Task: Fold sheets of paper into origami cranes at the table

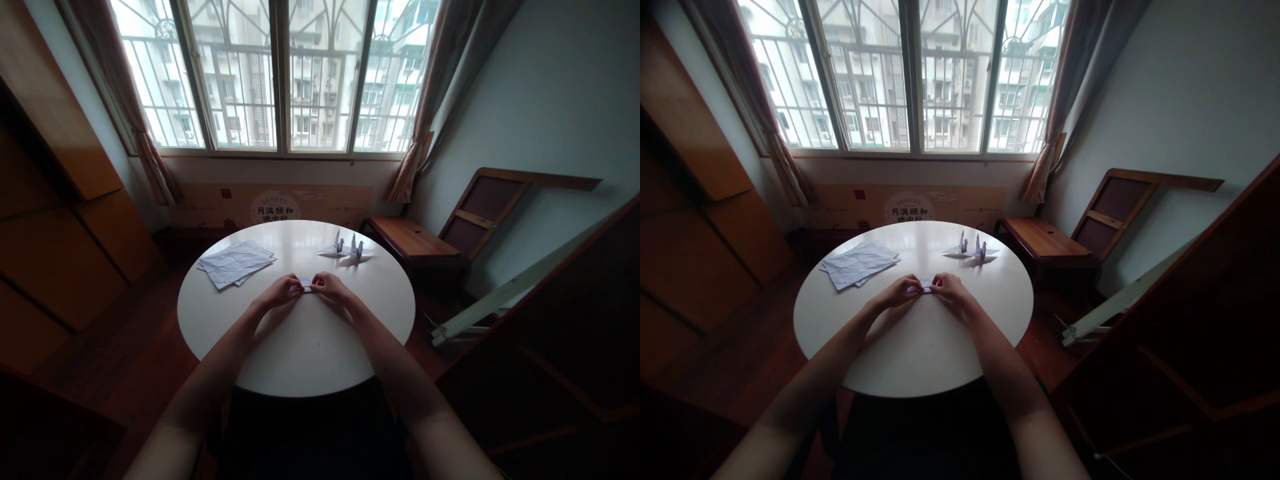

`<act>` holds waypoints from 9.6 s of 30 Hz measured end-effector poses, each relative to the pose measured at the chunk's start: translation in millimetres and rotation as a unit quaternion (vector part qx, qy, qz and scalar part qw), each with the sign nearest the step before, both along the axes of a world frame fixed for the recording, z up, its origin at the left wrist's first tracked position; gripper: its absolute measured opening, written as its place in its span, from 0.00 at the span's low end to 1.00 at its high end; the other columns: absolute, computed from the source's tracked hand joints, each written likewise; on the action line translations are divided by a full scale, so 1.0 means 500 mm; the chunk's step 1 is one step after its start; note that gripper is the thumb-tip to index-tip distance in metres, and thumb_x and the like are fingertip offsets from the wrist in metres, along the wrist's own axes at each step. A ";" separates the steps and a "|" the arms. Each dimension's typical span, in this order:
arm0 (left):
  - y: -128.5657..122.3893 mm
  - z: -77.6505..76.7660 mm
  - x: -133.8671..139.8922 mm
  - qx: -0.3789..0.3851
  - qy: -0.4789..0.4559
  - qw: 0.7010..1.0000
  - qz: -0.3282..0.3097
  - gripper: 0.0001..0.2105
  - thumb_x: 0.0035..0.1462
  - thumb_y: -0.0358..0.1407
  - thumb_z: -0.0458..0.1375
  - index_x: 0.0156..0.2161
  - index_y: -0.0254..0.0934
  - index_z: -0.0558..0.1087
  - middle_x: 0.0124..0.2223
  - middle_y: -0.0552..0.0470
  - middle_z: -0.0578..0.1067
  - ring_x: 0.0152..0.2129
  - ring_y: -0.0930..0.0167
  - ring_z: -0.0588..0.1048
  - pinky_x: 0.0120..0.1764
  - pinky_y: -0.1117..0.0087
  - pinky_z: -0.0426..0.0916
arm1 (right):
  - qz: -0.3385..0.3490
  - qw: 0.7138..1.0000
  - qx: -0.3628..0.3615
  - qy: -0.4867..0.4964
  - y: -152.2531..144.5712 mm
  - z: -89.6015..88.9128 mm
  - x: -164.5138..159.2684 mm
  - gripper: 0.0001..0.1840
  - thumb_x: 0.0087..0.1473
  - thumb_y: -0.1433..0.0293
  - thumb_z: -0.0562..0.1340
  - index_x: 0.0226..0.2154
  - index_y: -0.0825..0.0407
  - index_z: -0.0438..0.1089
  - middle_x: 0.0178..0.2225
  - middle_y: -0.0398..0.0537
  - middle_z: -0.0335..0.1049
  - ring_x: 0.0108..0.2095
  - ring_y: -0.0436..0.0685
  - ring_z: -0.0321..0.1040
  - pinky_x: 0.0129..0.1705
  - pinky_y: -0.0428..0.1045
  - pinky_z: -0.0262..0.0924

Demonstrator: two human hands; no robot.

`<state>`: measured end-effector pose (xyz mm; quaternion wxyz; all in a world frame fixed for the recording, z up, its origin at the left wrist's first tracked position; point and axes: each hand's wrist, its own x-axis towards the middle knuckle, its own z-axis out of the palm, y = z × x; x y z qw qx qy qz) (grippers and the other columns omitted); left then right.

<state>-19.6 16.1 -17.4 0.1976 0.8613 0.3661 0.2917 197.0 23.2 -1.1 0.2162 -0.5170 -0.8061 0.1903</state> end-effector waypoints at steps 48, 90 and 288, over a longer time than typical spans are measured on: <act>0.002 -0.002 -0.001 -0.012 -0.004 1.000 -0.003 0.09 0.52 0.27 0.58 0.37 0.36 0.79 0.40 0.47 0.73 0.34 0.71 0.74 0.41 0.71 0.69 | 0.004 1.000 0.001 -0.007 0.006 -0.005 0.001 0.11 0.51 0.63 0.65 0.34 0.53 0.76 0.31 0.47 0.74 0.31 0.52 0.68 0.32 0.44 0.56; 0.009 -0.012 -0.004 -0.011 -0.006 1.000 -0.004 0.08 0.53 0.29 0.58 0.37 0.37 0.79 0.41 0.47 0.74 0.34 0.71 0.74 0.41 0.71 0.69 | -0.005 1.000 0.004 -0.014 0.005 -0.005 0.001 0.11 0.51 0.62 0.65 0.35 0.52 0.76 0.33 0.47 0.75 0.33 0.53 0.69 0.33 0.45 0.57; -0.001 0.001 -0.002 -0.005 -0.004 1.000 -0.004 0.09 0.52 0.28 0.58 0.37 0.36 0.79 0.40 0.48 0.75 0.35 0.70 0.75 0.43 0.71 0.69 | -0.011 1.000 0.006 -0.019 0.001 0.000 -0.004 0.12 0.55 0.62 0.62 0.36 0.52 0.76 0.32 0.47 0.74 0.32 0.52 0.69 0.33 0.45 0.56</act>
